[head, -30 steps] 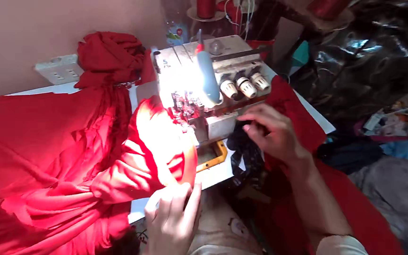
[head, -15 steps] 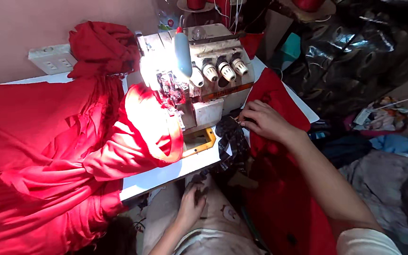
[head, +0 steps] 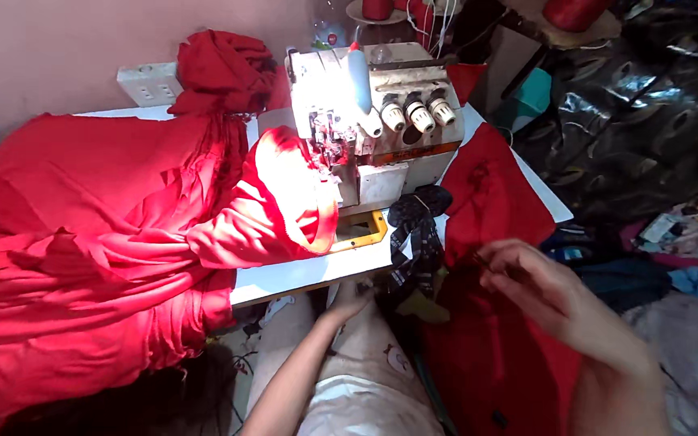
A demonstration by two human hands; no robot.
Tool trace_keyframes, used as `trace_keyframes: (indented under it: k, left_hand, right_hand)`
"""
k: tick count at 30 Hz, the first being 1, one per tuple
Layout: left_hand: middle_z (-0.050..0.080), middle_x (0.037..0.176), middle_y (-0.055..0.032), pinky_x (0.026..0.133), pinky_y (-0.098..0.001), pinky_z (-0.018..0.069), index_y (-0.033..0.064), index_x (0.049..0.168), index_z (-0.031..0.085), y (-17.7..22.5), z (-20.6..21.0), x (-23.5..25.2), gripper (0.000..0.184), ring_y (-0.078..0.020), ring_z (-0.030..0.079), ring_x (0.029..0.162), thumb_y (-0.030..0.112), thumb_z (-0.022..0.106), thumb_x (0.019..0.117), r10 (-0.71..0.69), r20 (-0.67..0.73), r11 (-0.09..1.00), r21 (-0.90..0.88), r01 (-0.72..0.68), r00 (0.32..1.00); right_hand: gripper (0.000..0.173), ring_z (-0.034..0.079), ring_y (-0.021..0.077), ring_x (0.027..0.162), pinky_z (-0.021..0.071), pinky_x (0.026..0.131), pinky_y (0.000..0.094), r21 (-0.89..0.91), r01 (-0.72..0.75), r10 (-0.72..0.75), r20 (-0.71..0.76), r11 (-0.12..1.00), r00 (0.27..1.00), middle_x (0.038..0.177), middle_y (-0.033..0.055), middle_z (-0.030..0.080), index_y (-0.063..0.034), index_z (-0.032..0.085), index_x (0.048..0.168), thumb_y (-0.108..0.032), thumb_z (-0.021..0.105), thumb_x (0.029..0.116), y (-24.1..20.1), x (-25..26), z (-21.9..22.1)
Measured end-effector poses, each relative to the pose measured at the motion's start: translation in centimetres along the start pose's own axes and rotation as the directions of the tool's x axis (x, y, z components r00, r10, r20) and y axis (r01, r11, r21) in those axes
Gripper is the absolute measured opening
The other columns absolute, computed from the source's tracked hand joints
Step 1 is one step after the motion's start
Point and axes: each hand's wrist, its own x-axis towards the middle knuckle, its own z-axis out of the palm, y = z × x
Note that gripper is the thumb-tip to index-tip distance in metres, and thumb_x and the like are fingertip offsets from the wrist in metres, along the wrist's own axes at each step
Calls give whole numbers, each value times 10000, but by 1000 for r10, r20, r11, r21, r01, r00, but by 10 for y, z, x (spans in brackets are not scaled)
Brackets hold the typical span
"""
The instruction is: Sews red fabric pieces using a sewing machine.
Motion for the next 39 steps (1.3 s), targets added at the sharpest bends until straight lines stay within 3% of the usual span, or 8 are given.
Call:
trace_keyframes:
  k: [4,9,12,17,21,26,33,39]
  left_hand:
    - [544,738,68,628,-181,441,8,978,591,32,-28,-64,104,24,503,645,110,602,965,-116,121,961,-238,142,986]
    - [587,901,22,704,-206,562,-35,1239,439,68,-60,-127,266,0,628,757,49,505,995,-22,-24,963,-270,15,999]
    - [589,927,72,690,-148,519,-17,1328,386,78,-71,-143,368,50,585,760,44,523,992,65,-40,952,-296,-74,997]
    - [633,1085,98,772,-168,577,101,1268,403,85,-87,-160,401,34,656,898,-23,607,945,218,-8,882,-426,-200,976]
    - [671,1054,-21,864,-130,515,-20,1000,635,83,-103,-161,85,42,619,984,6,579,942,344,8,915,-228,-333,939]
    - [683,1092,-19,836,-129,525,-14,1068,675,82,-104,-158,173,40,626,985,49,694,908,308,33,926,-241,-291,951]
    - [608,1313,-94,873,-185,585,-68,1290,637,91,-101,-160,393,-34,662,1072,-37,678,900,249,114,914,-356,-194,962]
    - [600,1306,-82,730,-135,562,-45,1337,615,92,-99,-161,493,14,643,896,-36,711,853,198,132,934,-326,-146,971]
  right_hand:
    - [266,583,-73,775,485,648,113,402,-121,131,4,908,991,1113,-100,687,-150,550,1231,-350,468,1075,-1,-31,53]
    - [387,501,-85,658,405,564,108,660,-379,351,183,649,918,966,-114,665,-45,555,1313,-291,455,1031,-19,-41,143]
    - [368,453,-113,627,380,556,81,731,-413,320,275,543,907,854,-165,598,-60,609,1242,-338,447,1062,-42,-36,175]
    - [356,437,-115,677,368,592,73,790,-363,192,308,494,932,864,-173,533,-110,582,1262,-366,397,1096,-62,-26,184]
    - [263,512,-85,718,444,618,106,815,-432,109,425,387,899,960,-155,578,-183,538,1249,-368,441,1090,-66,-32,180]
    - [205,529,-81,634,446,531,96,802,-529,42,540,276,841,923,-129,635,-216,593,1216,-328,482,1084,-68,-38,182]
    - [167,496,-73,524,408,453,97,761,-632,108,623,146,775,811,-108,654,-196,637,1132,-293,526,1052,-76,-29,182]
    - [137,495,-81,515,390,451,91,766,-626,121,614,144,780,803,-105,681,-214,650,1061,-270,525,1044,-77,-21,185]
